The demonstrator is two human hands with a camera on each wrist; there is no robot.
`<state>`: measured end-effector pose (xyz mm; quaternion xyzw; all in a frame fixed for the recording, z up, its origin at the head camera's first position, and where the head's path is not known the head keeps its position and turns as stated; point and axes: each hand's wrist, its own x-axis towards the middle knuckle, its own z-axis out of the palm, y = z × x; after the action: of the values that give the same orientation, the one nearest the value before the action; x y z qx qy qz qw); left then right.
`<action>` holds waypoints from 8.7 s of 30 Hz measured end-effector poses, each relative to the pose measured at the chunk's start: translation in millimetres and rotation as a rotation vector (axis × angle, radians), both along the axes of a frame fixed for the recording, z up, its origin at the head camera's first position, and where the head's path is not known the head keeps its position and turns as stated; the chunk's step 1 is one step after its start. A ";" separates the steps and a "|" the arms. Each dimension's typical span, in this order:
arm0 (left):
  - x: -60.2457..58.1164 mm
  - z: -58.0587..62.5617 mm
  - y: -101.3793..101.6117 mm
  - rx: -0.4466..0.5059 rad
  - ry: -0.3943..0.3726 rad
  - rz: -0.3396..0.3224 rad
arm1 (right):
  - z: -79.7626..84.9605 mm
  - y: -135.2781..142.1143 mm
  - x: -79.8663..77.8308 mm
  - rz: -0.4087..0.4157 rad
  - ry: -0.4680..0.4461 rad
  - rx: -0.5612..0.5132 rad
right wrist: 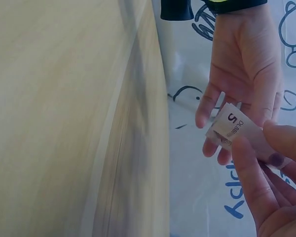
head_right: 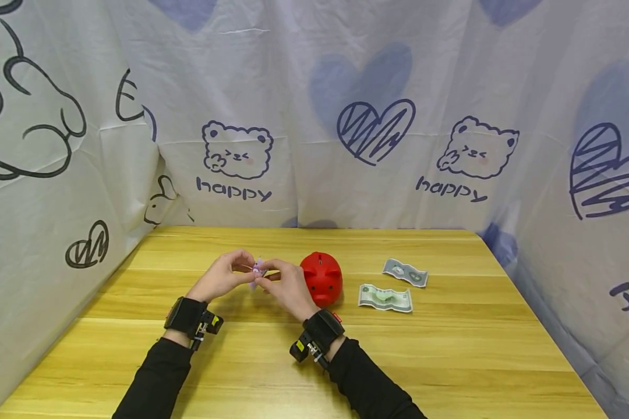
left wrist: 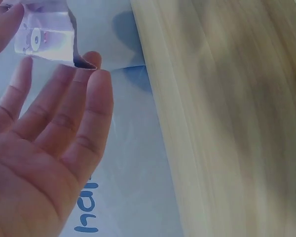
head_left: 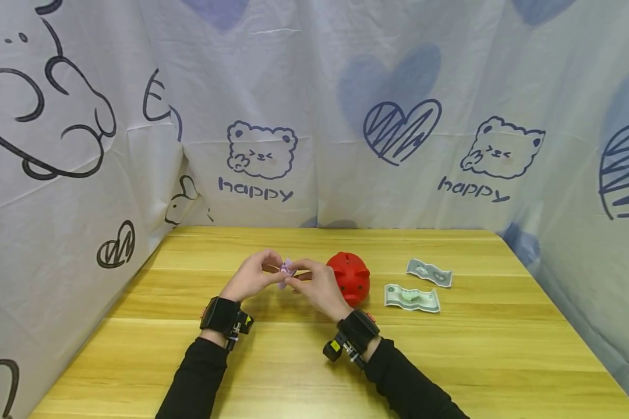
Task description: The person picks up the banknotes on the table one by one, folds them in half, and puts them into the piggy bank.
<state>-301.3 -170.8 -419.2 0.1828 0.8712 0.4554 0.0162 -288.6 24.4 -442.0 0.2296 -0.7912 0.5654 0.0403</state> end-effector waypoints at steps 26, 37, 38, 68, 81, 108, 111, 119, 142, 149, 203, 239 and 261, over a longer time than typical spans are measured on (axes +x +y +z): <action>-4.3 -1.4 -4.1 0.115 -0.062 0.017 | 2.0 -0.4 1.5 -0.032 -0.009 -0.035; -4.1 -2.9 -3.2 0.070 -0.017 -0.008 | -0.3 -0.4 -0.1 -0.016 -0.001 -0.059; -4.3 -3.2 -3.2 0.070 -0.016 -0.011 | -0.5 -0.2 -0.4 -0.016 0.001 -0.060; -4.4 -3.4 -13.6 0.068 -0.084 -0.105 | -0.7 -0.9 2.1 -0.045 0.007 -0.041; -5.7 -5.2 -9.6 0.126 -0.049 -0.182 | -1.1 -1.2 2.2 -0.029 0.013 -0.054; -5.8 -6.7 -8.6 0.140 -0.054 -0.175 | 35.4 0.4 29.8 0.004 -0.007 -0.055; -5.7 -7.1 -9.1 0.143 -0.053 -0.178 | 34.8 0.4 29.4 0.009 -0.006 -0.052; -5.3 -7.5 -8.7 0.139 -0.049 -0.176 | 33.9 1.8 28.5 0.027 -0.011 -0.061; -4.3 -5.4 -5.8 0.114 -0.041 -0.172 | -0.8 1.6 2.9 -0.003 -0.007 -0.064; -3.3 -4.3 -5.5 0.122 -0.044 -0.176 | -0.6 2.4 4.2 0.010 0.011 -0.069; 1.1 0.8 -2.6 0.141 -0.069 -0.075 | -0.5 -0.4 2.5 0.005 -0.035 -0.107; -2.4 -4.3 -3.8 0.110 -0.086 -0.204 | -0.4 2.3 3.8 -0.025 -0.001 -0.121; -2.5 -5.9 -4.8 0.076 -0.073 -0.159 | 1.3 1.6 6.3 -0.116 -0.003 -0.089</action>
<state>-303.8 -175.6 -425.1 0.2351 0.8349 0.4916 0.0772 -282.3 25.9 -440.7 0.1804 -0.7773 0.5971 0.0819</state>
